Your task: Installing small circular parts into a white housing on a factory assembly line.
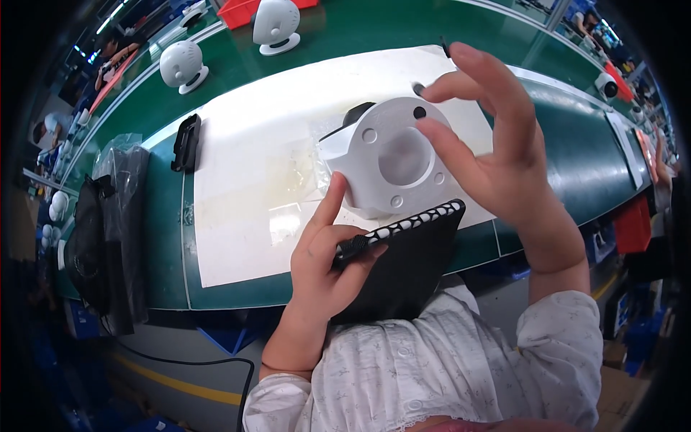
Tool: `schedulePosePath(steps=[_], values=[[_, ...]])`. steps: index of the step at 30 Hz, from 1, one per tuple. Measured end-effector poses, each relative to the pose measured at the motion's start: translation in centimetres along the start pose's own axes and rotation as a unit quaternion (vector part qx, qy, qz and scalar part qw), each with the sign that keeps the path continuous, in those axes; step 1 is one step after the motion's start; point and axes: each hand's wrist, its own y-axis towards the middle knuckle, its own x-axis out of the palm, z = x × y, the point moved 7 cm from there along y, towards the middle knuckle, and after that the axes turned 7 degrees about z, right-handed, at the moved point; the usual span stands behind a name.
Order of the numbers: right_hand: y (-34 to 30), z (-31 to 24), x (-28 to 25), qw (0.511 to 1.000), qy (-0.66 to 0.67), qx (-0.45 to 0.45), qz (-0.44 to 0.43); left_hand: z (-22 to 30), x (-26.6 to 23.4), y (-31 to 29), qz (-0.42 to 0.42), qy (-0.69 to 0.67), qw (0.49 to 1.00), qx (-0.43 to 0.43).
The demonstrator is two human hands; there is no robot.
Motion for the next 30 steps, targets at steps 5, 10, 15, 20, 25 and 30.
schedulePosePath(steps=[5,10,15,20,25,30], values=[[1.0,0.2,2.7,0.992,0.105,0.062,-0.027,0.1,0.3,0.1,0.0,-0.026,1.0,0.017],[1.8,-0.6,3.3,0.993,0.034,0.061,-0.093,-0.1,0.0,0.1,-0.002,-0.034,0.999,0.022],[1.8,-2.5,2.4,0.986,-0.093,0.038,-0.13,-0.1,0.0,0.0,-0.006,-0.045,0.999,0.021],[0.5,-4.4,1.7,0.972,-0.207,-0.045,-0.1,-0.2,0.0,0.0,-0.004,-0.054,0.998,0.006],[-2.4,-2.6,0.9,0.996,-0.04,0.067,-0.033,0.1,0.2,0.0,-0.005,-0.054,0.999,0.006],[-3.6,-2.3,2.3,0.993,-0.016,0.098,-0.063,-0.1,0.3,-0.1,-0.001,-0.048,0.999,0.021]])
